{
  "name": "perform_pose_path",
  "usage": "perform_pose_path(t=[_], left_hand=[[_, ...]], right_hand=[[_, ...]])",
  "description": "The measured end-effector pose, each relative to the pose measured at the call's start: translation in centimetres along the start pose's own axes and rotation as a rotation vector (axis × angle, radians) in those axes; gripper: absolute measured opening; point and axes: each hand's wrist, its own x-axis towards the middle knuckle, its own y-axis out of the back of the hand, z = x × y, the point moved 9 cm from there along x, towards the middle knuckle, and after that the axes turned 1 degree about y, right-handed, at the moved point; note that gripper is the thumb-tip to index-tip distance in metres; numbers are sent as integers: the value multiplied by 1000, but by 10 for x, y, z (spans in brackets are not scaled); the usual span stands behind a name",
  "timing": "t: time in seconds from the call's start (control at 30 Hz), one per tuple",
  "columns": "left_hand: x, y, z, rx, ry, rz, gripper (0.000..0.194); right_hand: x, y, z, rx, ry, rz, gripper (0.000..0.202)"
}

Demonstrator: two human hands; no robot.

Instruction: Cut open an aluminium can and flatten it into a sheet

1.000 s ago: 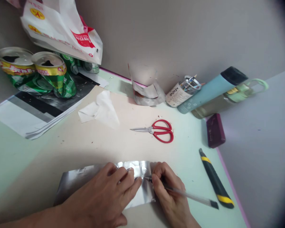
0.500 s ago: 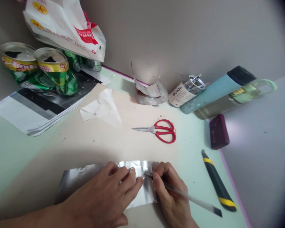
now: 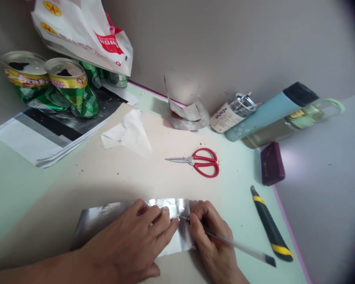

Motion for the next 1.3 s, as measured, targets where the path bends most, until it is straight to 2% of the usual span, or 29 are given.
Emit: perform_pose_path(t=[0.27,0.43,0.7,0.83,1.03,1.3], left_hand=[[1,7,2,23,-25,10,51],[-1,11,3,65,-36,61,54],[0,8,2,52,-31,55,55],[-1,7,2,50,-19,45,52],[0,7,-1,58,7,65,77],[2,15,-3,37,8,55,65]], right_hand=[[-1,-1,3,9,-12,-1,28],[0,-1,1,11,-4,-17,28],[0,-4,4,35,-33,-74,28],[4,3,4,99,-45,-19,31],[12,14,3,205,-41,111,29],[18,3,3,50,-11,65,27]])
